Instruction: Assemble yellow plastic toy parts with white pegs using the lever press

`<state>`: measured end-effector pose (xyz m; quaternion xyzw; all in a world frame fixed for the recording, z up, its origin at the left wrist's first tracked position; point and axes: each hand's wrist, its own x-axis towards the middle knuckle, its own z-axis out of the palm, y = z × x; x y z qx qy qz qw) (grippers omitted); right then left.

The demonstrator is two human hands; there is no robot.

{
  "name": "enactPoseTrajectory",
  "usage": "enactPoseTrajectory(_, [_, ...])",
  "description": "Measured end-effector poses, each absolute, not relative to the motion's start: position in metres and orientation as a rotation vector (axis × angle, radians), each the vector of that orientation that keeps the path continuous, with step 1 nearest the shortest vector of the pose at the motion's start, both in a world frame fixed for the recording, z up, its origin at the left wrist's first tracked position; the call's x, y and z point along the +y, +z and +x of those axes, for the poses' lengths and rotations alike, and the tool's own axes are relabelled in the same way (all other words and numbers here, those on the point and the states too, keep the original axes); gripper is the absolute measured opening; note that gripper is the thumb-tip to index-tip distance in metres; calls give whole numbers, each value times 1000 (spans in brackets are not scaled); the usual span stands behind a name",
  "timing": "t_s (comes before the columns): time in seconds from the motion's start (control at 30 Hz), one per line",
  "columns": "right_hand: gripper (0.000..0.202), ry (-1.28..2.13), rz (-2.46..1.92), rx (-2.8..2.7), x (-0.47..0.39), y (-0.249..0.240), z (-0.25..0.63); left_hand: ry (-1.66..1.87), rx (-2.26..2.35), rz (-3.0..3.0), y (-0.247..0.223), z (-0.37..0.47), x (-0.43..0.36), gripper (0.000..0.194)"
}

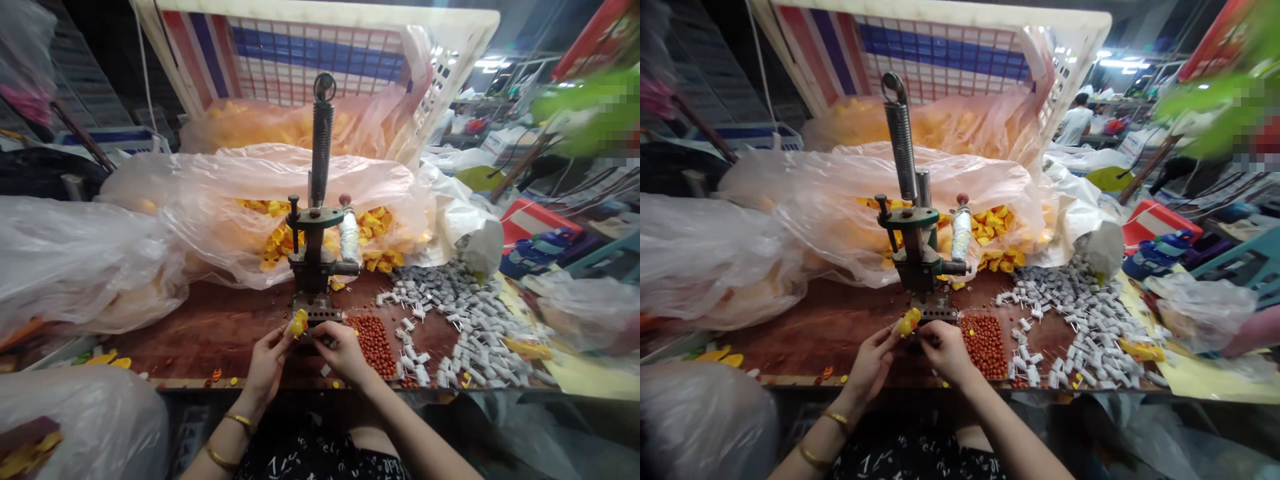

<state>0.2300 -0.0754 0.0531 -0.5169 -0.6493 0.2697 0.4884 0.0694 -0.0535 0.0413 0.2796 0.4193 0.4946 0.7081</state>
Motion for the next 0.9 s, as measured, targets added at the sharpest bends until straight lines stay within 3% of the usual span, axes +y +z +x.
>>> enactPoseTrajectory(0.7, [7,803,-1268,-1246,-70,36,202,1091,836,480,38,69,-47,33])
enactPoseTrajectory(0.9, [13,1163,-1250,-1018,-66,40,207,998,834,556,42,63,-46,32])
